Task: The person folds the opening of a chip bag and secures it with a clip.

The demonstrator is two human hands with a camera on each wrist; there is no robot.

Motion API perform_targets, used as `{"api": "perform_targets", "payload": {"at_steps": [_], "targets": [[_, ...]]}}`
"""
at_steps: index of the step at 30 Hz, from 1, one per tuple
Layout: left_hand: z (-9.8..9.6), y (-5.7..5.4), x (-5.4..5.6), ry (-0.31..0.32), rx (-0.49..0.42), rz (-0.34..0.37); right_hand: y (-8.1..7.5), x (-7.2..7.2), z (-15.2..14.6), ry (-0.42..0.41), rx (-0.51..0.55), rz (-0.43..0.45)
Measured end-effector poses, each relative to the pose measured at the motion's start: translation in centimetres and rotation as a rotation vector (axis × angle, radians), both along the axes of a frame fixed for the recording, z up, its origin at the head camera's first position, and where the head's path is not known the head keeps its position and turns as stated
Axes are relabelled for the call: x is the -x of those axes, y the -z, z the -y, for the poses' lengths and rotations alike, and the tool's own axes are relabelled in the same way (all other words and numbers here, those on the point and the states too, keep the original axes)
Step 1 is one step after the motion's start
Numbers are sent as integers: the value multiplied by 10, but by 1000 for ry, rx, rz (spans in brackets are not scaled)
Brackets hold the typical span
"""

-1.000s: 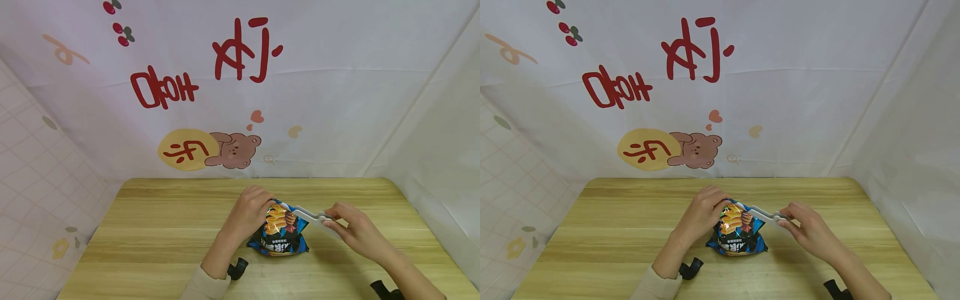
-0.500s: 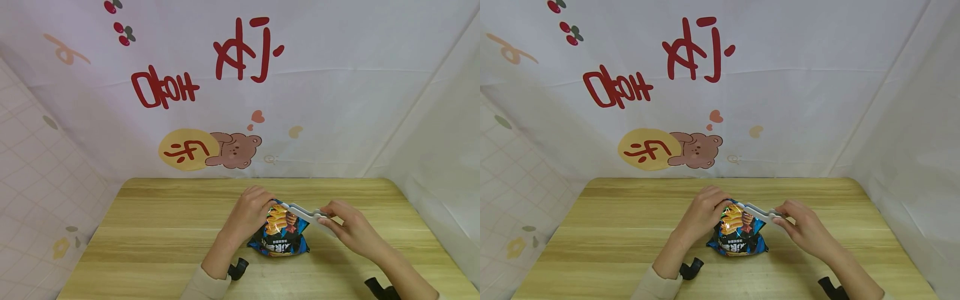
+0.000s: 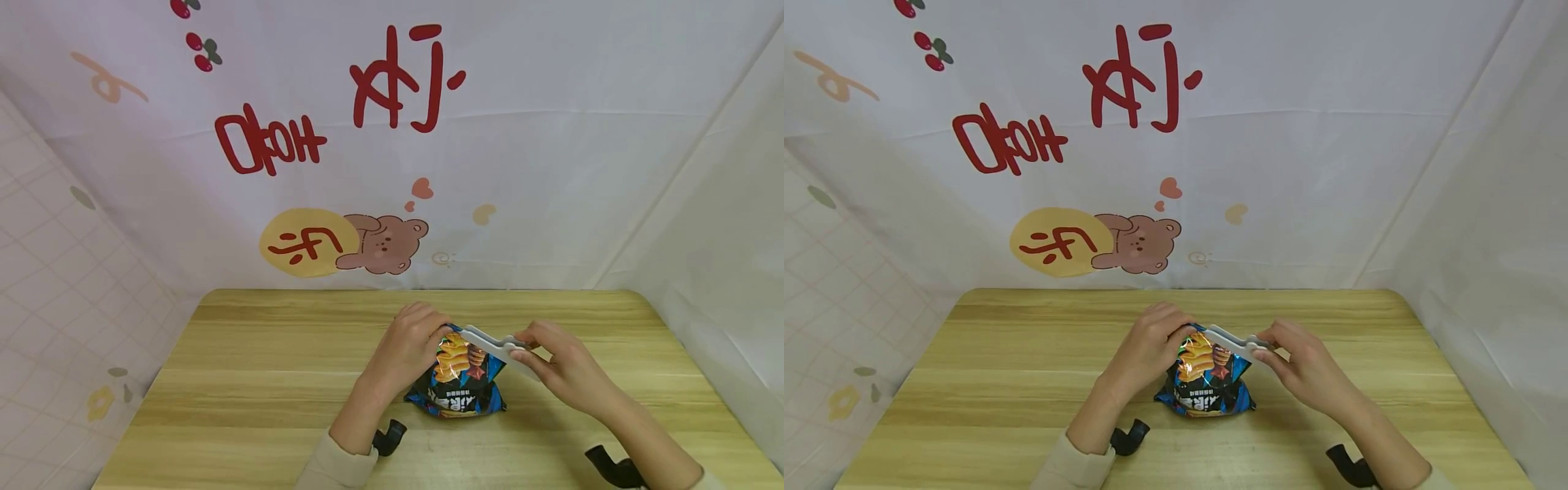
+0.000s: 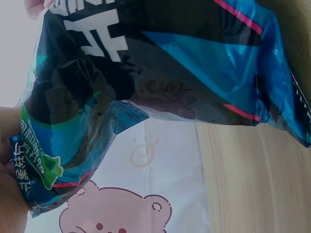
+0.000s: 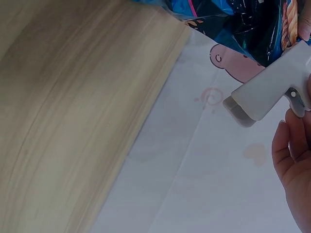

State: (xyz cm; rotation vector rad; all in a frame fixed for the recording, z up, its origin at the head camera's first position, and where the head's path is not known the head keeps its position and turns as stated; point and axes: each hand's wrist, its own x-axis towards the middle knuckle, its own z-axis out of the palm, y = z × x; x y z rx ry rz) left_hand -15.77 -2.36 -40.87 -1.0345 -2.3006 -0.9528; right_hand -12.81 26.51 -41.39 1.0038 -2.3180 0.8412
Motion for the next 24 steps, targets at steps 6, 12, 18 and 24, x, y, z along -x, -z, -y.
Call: {"api": "perform_targets", "payload": {"at_steps": [6, 12, 18, 24], "targets": [[1, -2, 0, 5, 4, 35, -3, 2, 4, -10, 2, 7], [1, -2, -1, 3, 3, 50, -6, 3, 8, -32, 14, -1], [1, -1, -1, 10, -16, 52, -8, 5, 12, -45, 2, -14], [1, -1, -2, 7, -24, 65, -11, 7, 17, -47, -9, -8]]}}
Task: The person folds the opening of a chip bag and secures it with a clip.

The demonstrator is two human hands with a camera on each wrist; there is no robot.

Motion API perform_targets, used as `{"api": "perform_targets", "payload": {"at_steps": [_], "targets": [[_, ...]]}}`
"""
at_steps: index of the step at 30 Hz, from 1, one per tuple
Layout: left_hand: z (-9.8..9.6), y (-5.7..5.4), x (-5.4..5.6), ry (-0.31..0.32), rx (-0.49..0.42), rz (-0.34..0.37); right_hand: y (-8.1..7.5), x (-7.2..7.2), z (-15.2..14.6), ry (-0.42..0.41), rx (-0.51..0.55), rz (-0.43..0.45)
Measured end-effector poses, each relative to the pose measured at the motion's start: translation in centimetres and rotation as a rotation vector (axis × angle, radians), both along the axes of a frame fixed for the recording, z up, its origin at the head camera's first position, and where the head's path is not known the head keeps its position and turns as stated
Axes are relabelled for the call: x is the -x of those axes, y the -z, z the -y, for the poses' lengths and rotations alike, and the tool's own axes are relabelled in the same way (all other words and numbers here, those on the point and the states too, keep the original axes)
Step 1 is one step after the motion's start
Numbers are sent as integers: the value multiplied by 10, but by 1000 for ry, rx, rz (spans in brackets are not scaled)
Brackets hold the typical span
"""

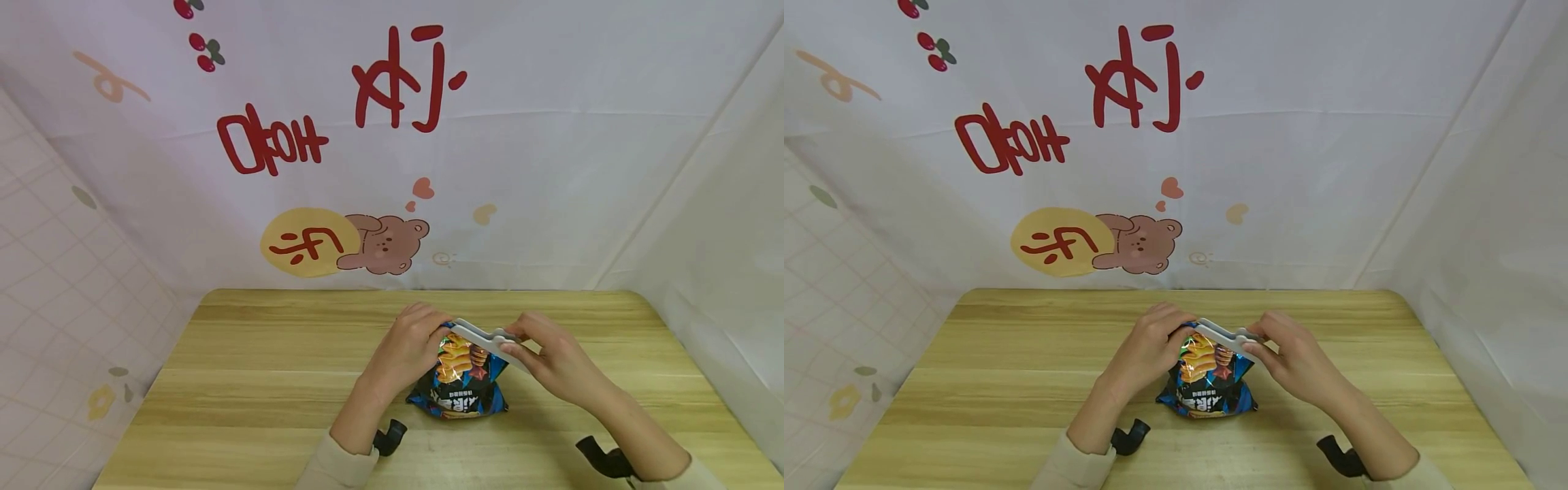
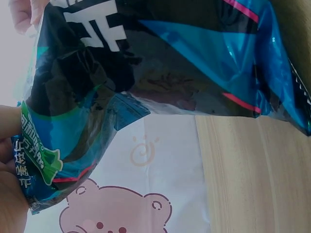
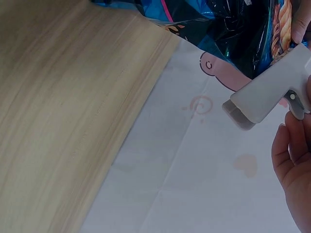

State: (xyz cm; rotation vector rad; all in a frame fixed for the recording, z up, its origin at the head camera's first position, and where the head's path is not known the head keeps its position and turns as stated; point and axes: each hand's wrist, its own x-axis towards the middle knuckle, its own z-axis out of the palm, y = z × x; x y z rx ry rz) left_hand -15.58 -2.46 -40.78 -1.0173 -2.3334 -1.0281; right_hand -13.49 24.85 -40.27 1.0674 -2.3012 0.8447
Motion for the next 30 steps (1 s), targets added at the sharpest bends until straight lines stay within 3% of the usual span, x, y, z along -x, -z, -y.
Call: {"api": "perform_targets", "payload": {"at_steps": [15, 30], "targets": [[-2, -1, 1, -11, 44, 13, -3, 6, 7, -32, -5, 20], [0, 0, 1, -22, 54, -27, -3, 5, 7, -28, -7, 17]]}}
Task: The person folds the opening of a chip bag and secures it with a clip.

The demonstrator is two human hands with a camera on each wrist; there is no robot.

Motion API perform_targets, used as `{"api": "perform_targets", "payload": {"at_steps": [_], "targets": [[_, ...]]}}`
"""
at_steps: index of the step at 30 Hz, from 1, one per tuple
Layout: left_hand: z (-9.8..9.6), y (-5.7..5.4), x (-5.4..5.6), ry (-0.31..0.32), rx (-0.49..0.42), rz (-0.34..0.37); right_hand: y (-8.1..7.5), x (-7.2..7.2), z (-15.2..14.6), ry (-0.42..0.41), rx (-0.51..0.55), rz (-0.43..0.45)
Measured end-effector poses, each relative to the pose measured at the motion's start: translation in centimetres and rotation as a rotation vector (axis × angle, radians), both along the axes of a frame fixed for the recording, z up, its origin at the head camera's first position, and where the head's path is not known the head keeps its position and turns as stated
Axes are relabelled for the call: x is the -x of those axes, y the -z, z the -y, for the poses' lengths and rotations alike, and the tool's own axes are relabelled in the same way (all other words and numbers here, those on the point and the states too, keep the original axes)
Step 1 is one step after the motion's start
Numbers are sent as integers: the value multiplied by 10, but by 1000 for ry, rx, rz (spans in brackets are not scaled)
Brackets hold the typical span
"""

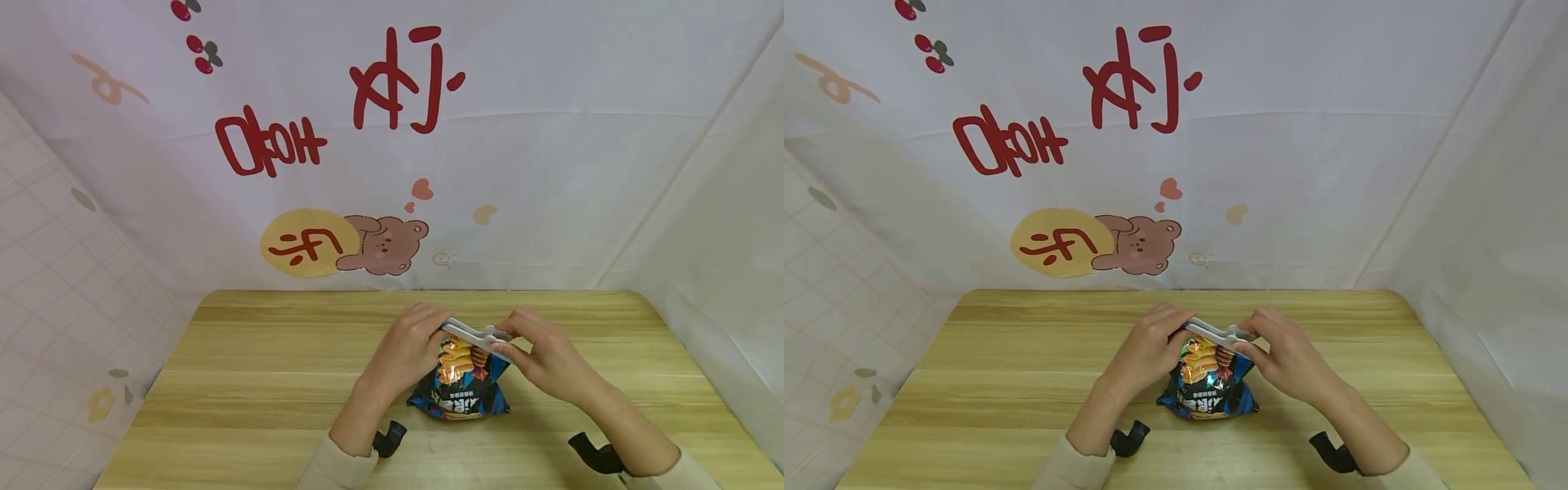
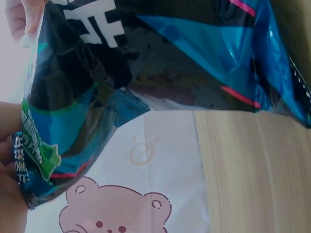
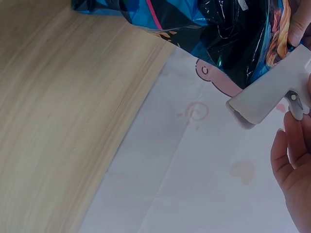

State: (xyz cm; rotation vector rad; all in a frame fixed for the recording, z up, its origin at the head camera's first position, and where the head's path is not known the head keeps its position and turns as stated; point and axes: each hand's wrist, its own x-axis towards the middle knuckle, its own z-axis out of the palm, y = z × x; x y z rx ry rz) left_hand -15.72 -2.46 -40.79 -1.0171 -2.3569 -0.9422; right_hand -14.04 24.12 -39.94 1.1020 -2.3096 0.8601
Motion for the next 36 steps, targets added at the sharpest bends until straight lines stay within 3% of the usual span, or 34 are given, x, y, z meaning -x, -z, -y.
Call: {"api": "perform_targets", "payload": {"at_steps": [7, 13, 18, 22, 28, 36], "targets": [[9, 0, -1, -39, -8, 6, -1, -3, 2, 50, 14, 55], [12, 0, -2, -49, -3, 9, -2, -6, 2, 125, -7, 157], [16, 1, -2, -52, -15, 2, -2, -6, 2, 147, -19, 191], [21, 1, -4, -62, -19, 42, -4, -6, 1, 164, -28, 212], [37, 0, -7, -116, 4, 114, -4, -8, -8, 257, -64, 222], [72, 2, -6, -213, 37, 13, 4, -10, -32, 317, -43, 188]]}}
